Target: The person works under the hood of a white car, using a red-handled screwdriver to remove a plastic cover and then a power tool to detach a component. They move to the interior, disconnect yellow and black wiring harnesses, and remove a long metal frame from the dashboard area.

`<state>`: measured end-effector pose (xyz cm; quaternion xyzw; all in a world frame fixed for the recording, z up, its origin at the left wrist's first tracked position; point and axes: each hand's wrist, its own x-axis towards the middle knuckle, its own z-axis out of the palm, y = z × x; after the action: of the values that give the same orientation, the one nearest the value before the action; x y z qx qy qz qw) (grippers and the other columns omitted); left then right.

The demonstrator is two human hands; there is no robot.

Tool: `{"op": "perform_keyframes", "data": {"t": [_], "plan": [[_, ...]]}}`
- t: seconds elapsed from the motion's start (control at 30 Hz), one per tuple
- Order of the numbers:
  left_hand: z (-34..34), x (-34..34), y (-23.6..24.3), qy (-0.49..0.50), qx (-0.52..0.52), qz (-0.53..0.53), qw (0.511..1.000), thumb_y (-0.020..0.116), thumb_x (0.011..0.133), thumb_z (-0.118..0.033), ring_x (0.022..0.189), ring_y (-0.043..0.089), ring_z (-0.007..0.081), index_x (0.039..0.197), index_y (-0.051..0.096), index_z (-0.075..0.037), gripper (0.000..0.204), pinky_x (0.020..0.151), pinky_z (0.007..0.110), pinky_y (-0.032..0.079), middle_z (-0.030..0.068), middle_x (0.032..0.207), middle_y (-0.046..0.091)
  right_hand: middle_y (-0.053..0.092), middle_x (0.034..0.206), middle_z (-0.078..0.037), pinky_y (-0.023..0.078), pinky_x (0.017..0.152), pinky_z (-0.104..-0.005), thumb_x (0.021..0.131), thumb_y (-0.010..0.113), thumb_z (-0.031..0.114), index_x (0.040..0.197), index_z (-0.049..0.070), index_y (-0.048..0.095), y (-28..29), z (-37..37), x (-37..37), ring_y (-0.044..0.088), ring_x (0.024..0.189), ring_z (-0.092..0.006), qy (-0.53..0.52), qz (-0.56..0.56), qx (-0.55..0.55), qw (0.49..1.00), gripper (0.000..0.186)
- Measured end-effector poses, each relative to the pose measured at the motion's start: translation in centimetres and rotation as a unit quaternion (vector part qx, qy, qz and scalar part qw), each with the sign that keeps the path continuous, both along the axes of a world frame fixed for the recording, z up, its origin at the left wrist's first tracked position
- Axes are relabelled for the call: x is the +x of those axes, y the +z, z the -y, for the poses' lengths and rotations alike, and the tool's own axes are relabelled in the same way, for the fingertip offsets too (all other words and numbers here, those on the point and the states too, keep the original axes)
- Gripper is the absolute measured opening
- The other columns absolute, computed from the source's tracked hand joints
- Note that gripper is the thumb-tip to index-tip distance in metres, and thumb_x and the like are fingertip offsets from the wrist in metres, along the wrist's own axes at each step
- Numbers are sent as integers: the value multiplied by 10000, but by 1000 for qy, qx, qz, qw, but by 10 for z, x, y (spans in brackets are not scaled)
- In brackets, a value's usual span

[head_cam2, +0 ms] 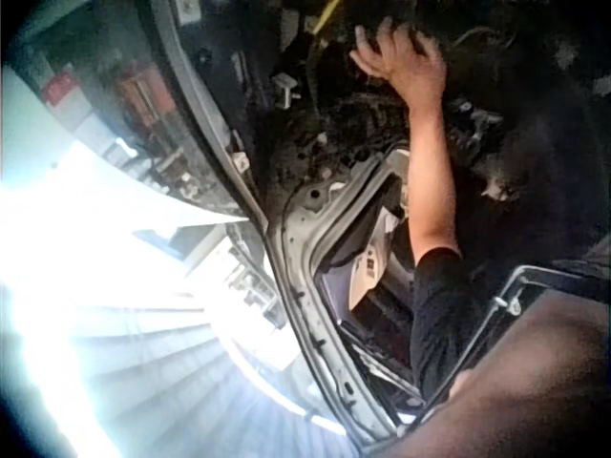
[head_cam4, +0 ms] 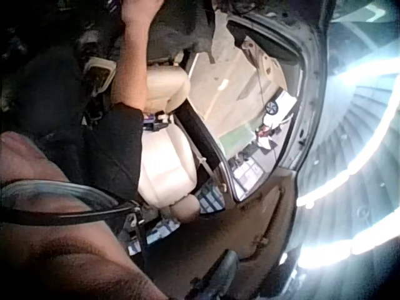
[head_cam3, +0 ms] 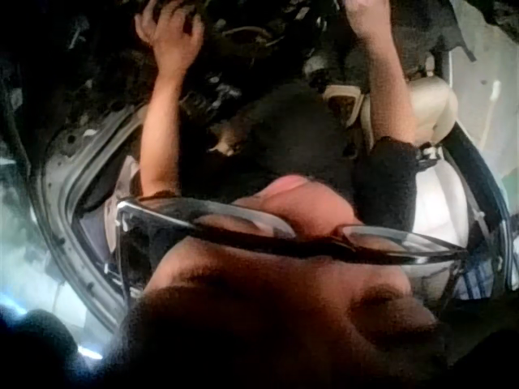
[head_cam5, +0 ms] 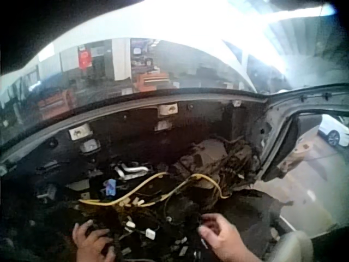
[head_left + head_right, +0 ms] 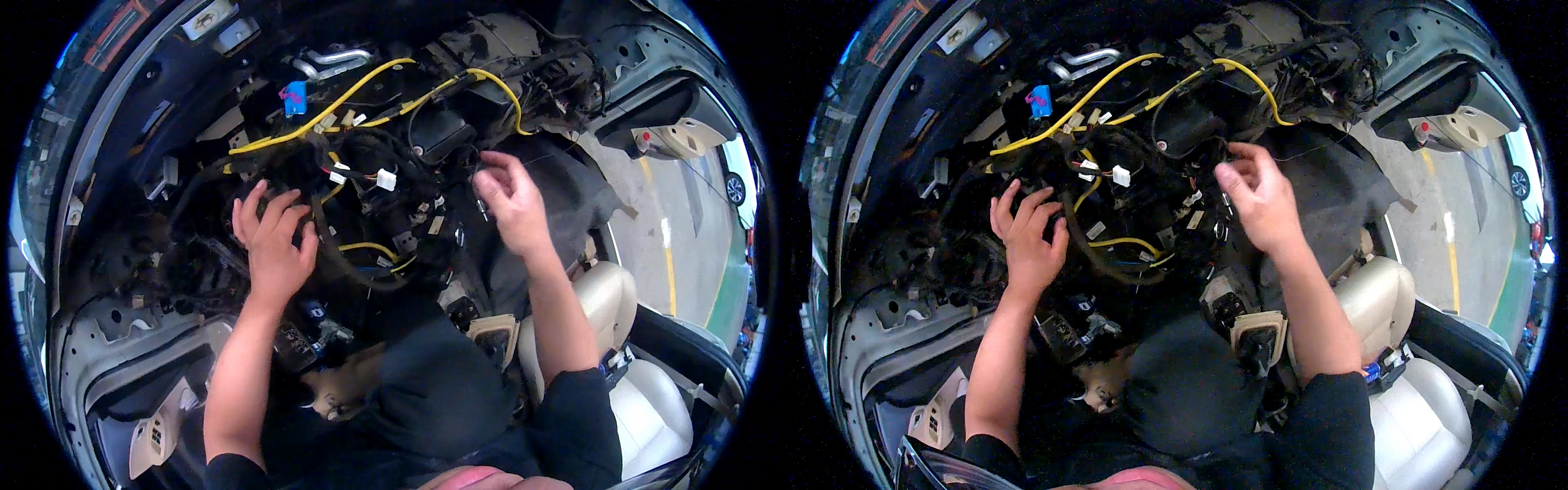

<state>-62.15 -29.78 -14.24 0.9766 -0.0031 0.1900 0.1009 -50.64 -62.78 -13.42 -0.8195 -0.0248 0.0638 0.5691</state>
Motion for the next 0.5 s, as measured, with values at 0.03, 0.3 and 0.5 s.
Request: {"op": "perform_keyframes", "data": {"t": [0.03,0.3,0.5], "plan": [[1,1,0,-2,-1,3,1000,741,823,-136,1473,373,345,1047,727,-128,224,1244,585,151,16,1323,653,743,1054,-124,551,831,-319,955,731,210,1249,-20,654,-5,-3,-6,704,925,-179,-3,-43,25,999,381],[-2,-3,11,-26,-15,-27,999,740,837,-136,1479,357,363,1056,723,-111,222,1251,602,154,31,1328,639,724,1106,-117,527,947,-395,916,705,83,1148,70,733,-9,5,-6,684,1010,-267,-58,160,-261,950,235],[-10,-13,23,-55,-59,-31,996,719,869,-104,1502,353,376,1091,717,-98,222,1265,611,169,75,1421,593,741,1046,-94,564,835,-383,846,721,-4,1075,79,734,10,-16,-53,704,958,-325,50,448,-126,884,244]]}}
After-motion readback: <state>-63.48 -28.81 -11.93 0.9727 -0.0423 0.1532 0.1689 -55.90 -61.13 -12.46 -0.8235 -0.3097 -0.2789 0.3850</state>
